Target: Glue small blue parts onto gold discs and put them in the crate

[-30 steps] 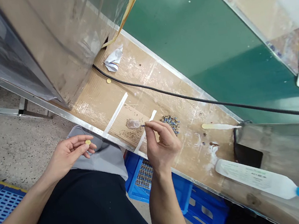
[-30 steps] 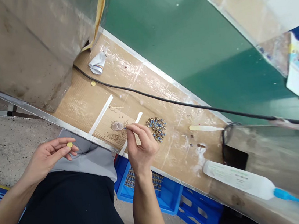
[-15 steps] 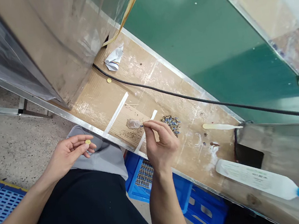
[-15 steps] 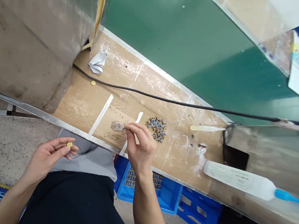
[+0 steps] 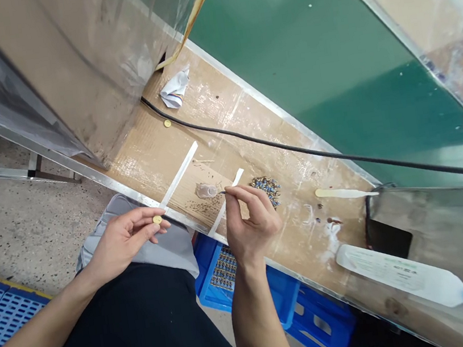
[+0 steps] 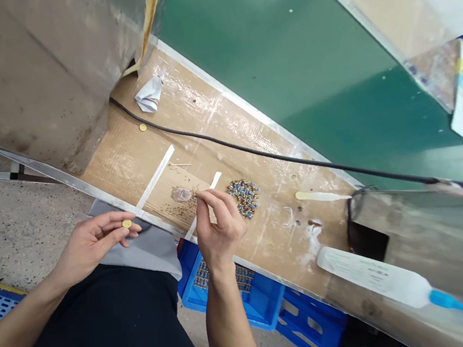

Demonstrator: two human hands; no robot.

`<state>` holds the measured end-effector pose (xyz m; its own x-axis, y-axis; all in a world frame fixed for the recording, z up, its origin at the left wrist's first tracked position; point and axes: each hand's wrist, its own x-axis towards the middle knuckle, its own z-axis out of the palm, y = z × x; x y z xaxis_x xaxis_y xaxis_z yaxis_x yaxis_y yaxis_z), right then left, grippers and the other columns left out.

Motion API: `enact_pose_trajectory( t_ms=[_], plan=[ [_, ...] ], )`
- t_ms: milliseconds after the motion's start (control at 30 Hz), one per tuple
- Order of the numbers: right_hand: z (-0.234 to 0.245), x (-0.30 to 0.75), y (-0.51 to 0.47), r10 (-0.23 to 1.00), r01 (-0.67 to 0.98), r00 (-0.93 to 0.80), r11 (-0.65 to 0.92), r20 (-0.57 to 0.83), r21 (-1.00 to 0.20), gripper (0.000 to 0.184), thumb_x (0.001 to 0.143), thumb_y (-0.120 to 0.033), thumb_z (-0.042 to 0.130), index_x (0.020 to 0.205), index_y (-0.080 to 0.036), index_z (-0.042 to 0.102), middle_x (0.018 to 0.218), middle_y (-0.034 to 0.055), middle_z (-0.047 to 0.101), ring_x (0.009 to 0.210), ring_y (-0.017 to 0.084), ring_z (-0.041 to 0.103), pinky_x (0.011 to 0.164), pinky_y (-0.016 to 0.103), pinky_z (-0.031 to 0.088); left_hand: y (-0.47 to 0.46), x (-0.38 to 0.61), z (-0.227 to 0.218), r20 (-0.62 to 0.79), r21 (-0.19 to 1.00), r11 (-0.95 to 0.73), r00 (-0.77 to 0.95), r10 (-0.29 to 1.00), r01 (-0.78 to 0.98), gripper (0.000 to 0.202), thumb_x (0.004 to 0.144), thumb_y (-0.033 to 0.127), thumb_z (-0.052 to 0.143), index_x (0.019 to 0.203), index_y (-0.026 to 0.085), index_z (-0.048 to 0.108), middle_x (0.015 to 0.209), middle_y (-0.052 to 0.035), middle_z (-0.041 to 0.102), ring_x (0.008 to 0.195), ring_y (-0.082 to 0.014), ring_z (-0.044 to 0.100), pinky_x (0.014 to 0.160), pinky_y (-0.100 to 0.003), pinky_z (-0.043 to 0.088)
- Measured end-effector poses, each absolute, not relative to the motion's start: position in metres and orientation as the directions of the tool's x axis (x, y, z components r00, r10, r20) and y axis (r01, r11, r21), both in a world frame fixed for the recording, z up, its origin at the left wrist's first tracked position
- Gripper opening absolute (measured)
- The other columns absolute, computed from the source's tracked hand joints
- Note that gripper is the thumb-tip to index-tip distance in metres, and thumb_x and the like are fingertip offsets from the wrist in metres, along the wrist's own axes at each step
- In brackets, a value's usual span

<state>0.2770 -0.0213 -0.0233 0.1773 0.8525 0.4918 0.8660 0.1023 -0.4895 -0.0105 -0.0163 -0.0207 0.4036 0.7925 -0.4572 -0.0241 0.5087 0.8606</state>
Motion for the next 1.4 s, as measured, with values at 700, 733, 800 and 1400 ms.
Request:
enact_pose_trajectory(
  t_ms=[700,733,800,1400],
  plan=[
    [0.013,0.218,-0.062,0.881,0.574,0.206,0.244,0.426,-0.782,0.039,0.100,-0.001,0.078,0.123,-0.031,0.083,0.115,0.0019,0.084,0.102,0.020,0.084,0.089,0.037,0.073,-0.012,0.032,0.007,-0.225,0.974,0.207,0.354,0.908,0.091,0.027,0.107,0.036,0.085,0.134,0.030,0.088,0.122,-0.0023,0.091,0.112,-0.0240,0.088,0.101,-0.035,0.074],
    [0.013,0.219,-0.062,0.880,0.573,0.213,0.239,0.424,-0.784,0.038,0.100,-0.001,0.078,0.123,-0.031,0.083,0.115,0.0020,0.084,0.102,0.021,0.084,0.088,0.038,0.073,-0.011,0.032,0.007,-0.245,0.969,0.234,0.368,0.897,0.074,0.027,0.108,0.034,0.084,0.134,0.030,0.087,0.122,-0.0020,0.091,0.112,-0.0234,0.088,0.100,-0.034,0.074],
    [0.014,0.220,-0.062,0.876,0.564,0.238,0.228,0.420,-0.794,0.036,0.101,-0.003,0.078,0.122,-0.031,0.083,0.114,0.0021,0.084,0.101,0.020,0.084,0.086,0.038,0.072,-0.010,0.031,0.008,-0.284,0.954,0.297,0.405,0.869,0.030,0.025,0.110,0.032,0.080,0.134,0.029,0.087,0.122,-0.0023,0.091,0.111,-0.0220,0.088,0.096,-0.031,0.074],
    [0.015,0.229,-0.060,0.854,0.477,0.362,0.175,0.374,-0.861,0.026,0.103,-0.007,0.076,0.115,-0.028,0.085,0.110,0.0036,0.083,0.100,0.020,0.082,0.084,0.037,0.069,0.001,0.018,0.002,-0.337,0.843,0.490,0.494,0.801,-0.220,0.005,0.100,0.022,0.087,0.104,0.021,0.090,0.080,0.0009,0.076,0.073,-0.0100,0.067,0.070,-0.019,0.056]
  ],
)
